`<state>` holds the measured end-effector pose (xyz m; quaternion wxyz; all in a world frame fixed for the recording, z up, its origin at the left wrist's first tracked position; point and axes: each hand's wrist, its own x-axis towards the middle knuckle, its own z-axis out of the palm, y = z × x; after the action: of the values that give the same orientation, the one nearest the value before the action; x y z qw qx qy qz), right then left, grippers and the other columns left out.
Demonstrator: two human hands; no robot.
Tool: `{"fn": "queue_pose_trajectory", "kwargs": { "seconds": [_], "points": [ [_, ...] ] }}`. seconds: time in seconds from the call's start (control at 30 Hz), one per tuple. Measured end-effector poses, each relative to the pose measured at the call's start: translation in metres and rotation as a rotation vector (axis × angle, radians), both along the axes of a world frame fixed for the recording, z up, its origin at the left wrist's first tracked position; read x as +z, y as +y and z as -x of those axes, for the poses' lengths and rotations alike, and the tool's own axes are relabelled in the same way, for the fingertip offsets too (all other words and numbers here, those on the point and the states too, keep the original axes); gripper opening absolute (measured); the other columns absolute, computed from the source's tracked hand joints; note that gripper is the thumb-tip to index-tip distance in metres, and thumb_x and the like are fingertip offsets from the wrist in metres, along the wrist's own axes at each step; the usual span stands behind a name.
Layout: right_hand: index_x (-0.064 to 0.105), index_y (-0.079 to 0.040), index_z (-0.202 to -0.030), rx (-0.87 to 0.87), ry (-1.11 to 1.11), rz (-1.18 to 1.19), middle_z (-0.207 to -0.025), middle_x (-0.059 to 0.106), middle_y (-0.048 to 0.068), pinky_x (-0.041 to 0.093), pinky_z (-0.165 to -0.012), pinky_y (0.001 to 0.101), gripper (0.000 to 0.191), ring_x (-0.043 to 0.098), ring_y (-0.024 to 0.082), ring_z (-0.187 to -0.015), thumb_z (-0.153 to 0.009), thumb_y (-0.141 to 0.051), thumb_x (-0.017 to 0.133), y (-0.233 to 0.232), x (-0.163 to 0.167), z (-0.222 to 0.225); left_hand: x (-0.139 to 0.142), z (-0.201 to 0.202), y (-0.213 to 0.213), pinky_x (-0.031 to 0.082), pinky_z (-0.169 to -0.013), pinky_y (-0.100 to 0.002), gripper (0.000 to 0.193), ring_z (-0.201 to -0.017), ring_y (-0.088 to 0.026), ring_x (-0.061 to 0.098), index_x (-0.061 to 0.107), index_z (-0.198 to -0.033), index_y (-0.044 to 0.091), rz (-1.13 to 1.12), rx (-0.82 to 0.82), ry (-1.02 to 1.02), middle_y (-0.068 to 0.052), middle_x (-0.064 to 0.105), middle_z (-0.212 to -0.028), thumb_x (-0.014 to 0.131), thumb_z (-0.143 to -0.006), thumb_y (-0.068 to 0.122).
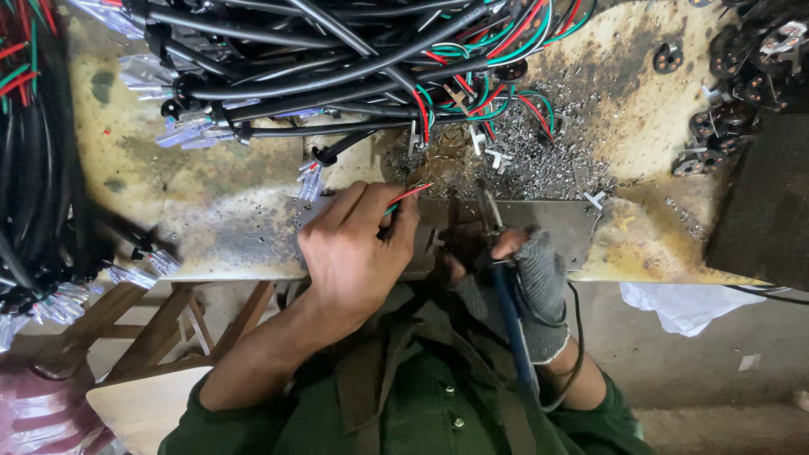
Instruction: The person solders electrical wire connections at a workbench. They hold a red wire against a connector with one hand while applying a soldering iron with the other gloved hand, then set the finished piece aside and pick up the next wire to solder another connection.
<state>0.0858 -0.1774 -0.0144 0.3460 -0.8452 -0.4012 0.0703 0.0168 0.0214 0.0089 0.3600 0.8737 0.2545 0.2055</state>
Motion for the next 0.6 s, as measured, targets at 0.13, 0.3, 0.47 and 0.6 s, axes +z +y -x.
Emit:
{"fn": "queue_pose_trajectory", "kwargs": {
  "seconds": [0.13,0.3,0.47,0.6],
  "points": [
    [0.049,-0.007,-0.1,-0.157,0.598,-0.281,-0.09,0.065,0.004,0.051,-0.08,0.0273,0.045,0.066,0.017,-0.083,-0.084,-0.027,0.086,0.0,-0.006,0.007,0.003,0.001,0.0,0.051,-0.056,-0.035,0.01,-0.062,-0.022,0.066,0.069,-0.085,0.008,0.245,-0.112,0.022,-0.006,0.067,-0.077,0.079,-0.085,0.01],
    [0.039,-0.001,-0.115,-0.214,0.39,-0.25,-0.098,0.061,0.005,0.044,-0.078,0.0285,0.059,0.058,0.015,-0.082,-0.084,-0.019,0.085,-0.007,-0.01,0.021,0.004,0.018,-0.005,0.047,-0.051,-0.035,0.01,-0.055,-0.02,0.064,0.073,-0.082,0.008,0.403,-0.264,0.086,-0.006,0.066,-0.07,0.081,-0.084,0.013],
    [0.057,-0.004,-0.113,-0.173,0.218,-0.215,-0.102,0.068,0.007,0.055,-0.075,0.0293,0.031,0.068,0.017,-0.083,-0.094,-0.014,0.08,-0.038,-0.008,0.021,-0.003,0.024,-0.016,0.05,-0.055,-0.034,0.01,-0.061,-0.019,0.065,0.073,-0.09,0.007,0.356,-0.237,-0.021,-0.005,0.067,-0.077,0.081,-0.084,0.009],
    [0.061,-0.009,-0.107,-0.188,0.311,-0.304,-0.083,0.067,0.004,0.051,-0.062,0.027,0.019,0.064,0.015,-0.072,-0.094,-0.01,0.075,-0.053,-0.02,0.016,-0.007,0.027,-0.02,0.05,-0.055,-0.035,0.012,-0.062,-0.02,0.065,0.073,-0.087,0.007,0.317,-0.216,-0.005,-0.005,0.067,-0.075,0.083,-0.08,0.008]
  ]
}}
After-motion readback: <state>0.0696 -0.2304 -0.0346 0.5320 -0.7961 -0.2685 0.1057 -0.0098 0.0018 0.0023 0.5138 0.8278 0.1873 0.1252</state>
